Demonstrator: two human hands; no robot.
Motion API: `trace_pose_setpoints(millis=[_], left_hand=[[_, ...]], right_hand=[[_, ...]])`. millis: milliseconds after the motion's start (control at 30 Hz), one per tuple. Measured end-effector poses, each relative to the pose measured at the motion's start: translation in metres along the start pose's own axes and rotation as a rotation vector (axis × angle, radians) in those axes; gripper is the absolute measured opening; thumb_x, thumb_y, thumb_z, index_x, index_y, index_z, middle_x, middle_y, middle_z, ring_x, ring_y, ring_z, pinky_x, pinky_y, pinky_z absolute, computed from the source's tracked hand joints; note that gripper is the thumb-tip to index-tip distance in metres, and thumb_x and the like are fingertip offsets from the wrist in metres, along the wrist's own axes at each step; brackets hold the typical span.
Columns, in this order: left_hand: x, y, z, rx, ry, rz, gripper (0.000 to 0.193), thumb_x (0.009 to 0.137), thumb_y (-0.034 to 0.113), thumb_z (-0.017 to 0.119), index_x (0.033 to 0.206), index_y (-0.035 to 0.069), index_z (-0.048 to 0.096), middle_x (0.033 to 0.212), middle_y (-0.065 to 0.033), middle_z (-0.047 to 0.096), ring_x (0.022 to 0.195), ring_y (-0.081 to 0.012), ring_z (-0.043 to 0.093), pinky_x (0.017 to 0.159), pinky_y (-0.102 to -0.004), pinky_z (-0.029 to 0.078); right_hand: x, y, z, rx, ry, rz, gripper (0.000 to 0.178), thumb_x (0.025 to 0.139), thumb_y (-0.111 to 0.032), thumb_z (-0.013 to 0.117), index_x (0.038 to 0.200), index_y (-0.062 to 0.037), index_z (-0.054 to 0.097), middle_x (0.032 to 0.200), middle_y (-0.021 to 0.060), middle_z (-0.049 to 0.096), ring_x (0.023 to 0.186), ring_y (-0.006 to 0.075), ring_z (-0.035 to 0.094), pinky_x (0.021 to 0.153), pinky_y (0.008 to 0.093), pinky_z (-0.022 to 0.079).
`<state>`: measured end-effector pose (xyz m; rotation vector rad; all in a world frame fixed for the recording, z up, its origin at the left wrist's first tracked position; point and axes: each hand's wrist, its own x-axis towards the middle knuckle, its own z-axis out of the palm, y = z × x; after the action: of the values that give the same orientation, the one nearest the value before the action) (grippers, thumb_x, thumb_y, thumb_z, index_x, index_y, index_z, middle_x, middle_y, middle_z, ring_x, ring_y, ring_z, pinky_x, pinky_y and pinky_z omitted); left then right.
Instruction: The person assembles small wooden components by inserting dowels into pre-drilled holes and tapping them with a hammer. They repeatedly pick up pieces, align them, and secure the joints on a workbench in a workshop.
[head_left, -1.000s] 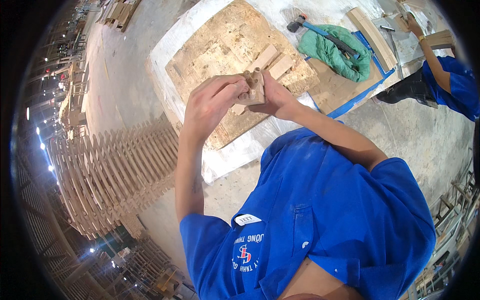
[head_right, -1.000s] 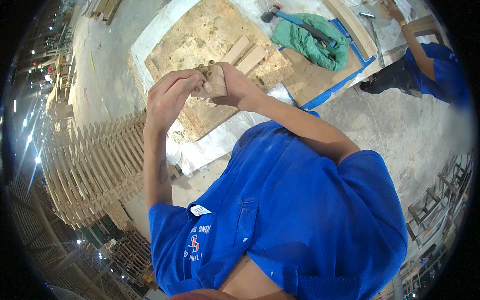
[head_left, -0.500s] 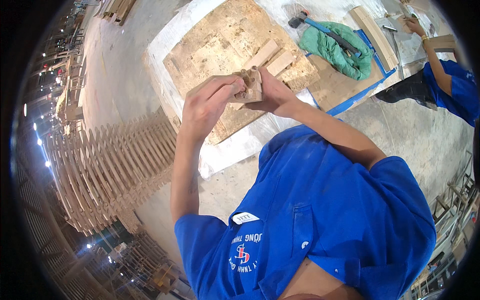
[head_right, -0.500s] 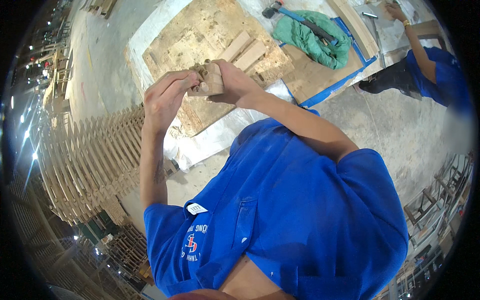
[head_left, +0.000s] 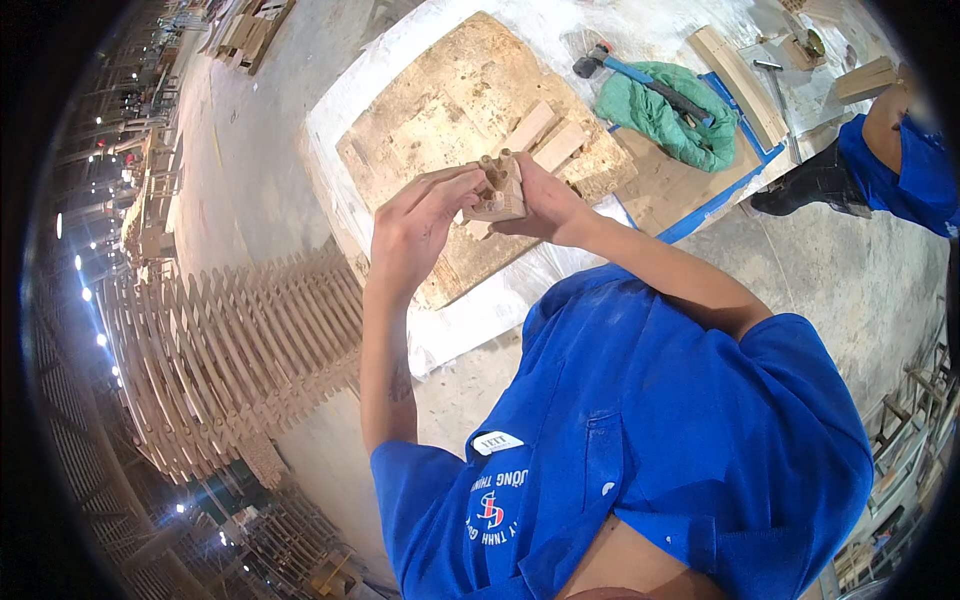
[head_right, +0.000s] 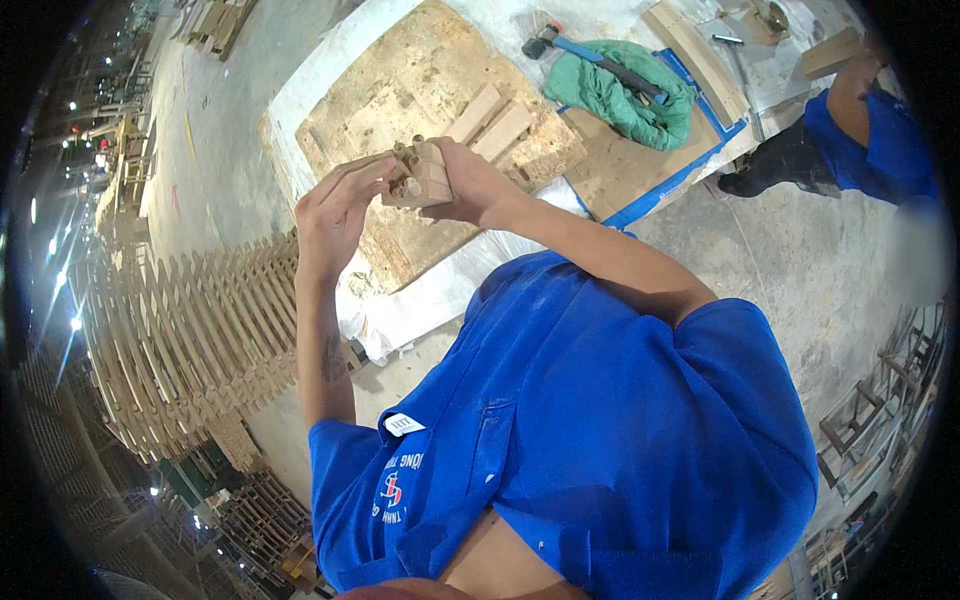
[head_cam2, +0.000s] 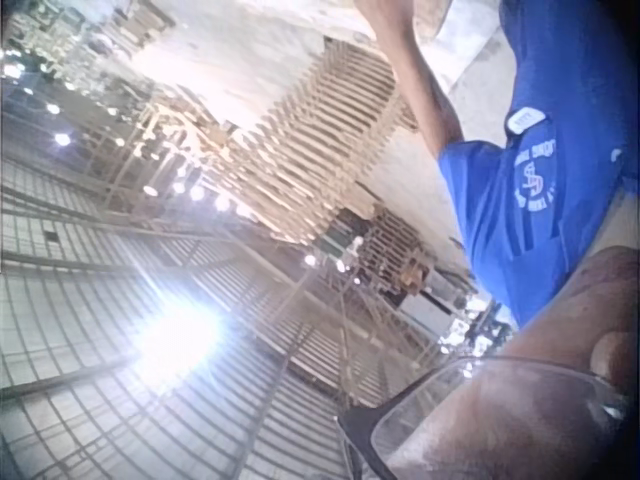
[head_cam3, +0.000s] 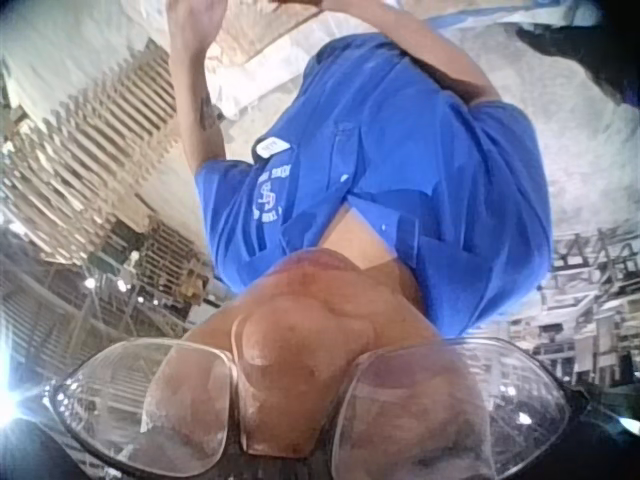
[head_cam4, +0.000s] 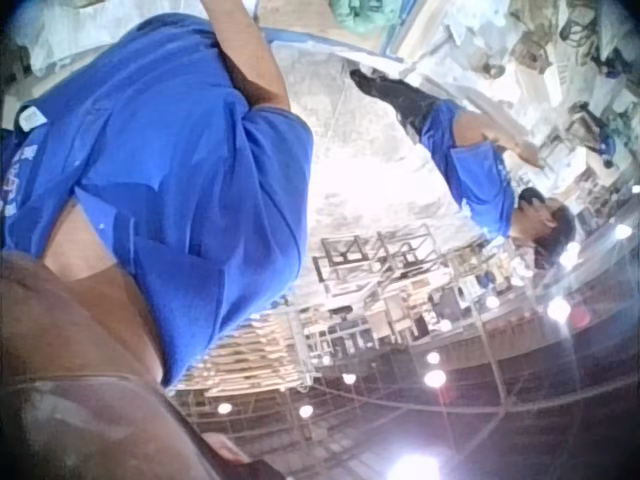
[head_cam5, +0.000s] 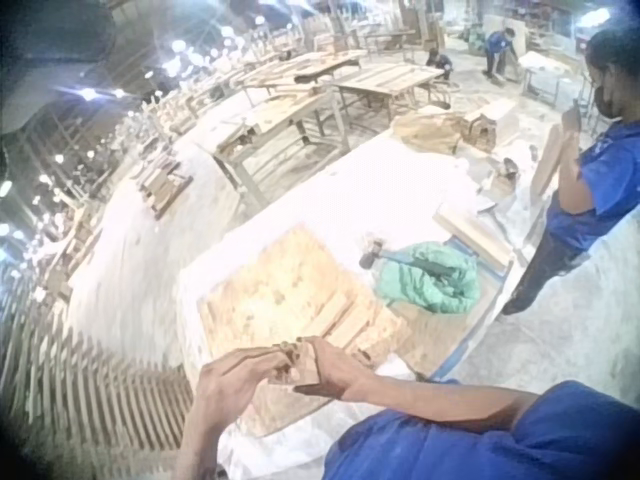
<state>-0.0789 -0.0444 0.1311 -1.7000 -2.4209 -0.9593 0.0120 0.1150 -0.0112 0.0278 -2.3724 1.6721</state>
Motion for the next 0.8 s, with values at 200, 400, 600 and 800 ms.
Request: trace_pose_setpoints(millis=[200, 400, 600, 800], left_hand=[[-0.015, 0.022, 0.0, 0.068, 0.157, -0.053, 0.038, 0.076, 0.006, 0.083, 0.113, 0.009, 0.074, 0.103, -0.0085, 0.072, 0.09, -0.0243, 0.07, 0.075, -0.0349, 0.058], [-0.022, 0.039, 0.026, 0.187, 0.188, -0.14, 0.025, 0.078, 0.006, 0.083, 0.102, 0.003, 0.075, 0.095, -0.01, 0.071, 0.087, -0.0249, 0.069, 0.076, -0.0344, 0.056], [-0.027, 0.041, 0.025, 0.235, 0.22, -0.259, 0.017, 0.085, 0.01, 0.078, 0.101, 0.004, 0.076, 0.096, -0.0097, 0.073, 0.087, -0.0248, 0.07, 0.076, -0.0348, 0.055], [-0.032, 0.042, 0.029, 0.229, 0.248, -0.322, 0.017, 0.085, 0.009, 0.078, 0.102, 0.004, 0.076, 0.095, -0.0105, 0.074, 0.087, -0.0246, 0.069, 0.078, -0.0349, 0.055]], right_hand=[[-0.003, -0.004, -0.006, -0.021, -0.012, 0.041, 0.092, 0.076, -0.027, 0.09, 0.141, 0.0035, 0.032, 0.127, 0.0239, 0.055, 0.121, 0.0369, 0.059, 0.1, 0.041, 0.049], [-0.008, -0.01, -0.003, 0.1, 0.075, 0.025, 0.081, 0.075, -0.024, 0.089, 0.136, 0.0046, 0.043, 0.121, 0.026, 0.059, 0.116, 0.042, 0.059, 0.098, 0.0442, 0.049], [-0.007, -0.006, 0.003, 0.012, 0.123, -0.068, 0.083, 0.075, -0.023, 0.089, 0.136, 0.005, 0.042, 0.122, 0.0263, 0.059, 0.115, 0.043, 0.059, 0.097, 0.0449, 0.048], [-0.01, -0.001, 0.006, -0.013, 0.072, -0.008, 0.085, 0.073, -0.025, 0.089, 0.137, 0.0055, 0.041, 0.121, 0.0258, 0.058, 0.116, 0.0423, 0.057, 0.098, 0.0453, 0.048]])
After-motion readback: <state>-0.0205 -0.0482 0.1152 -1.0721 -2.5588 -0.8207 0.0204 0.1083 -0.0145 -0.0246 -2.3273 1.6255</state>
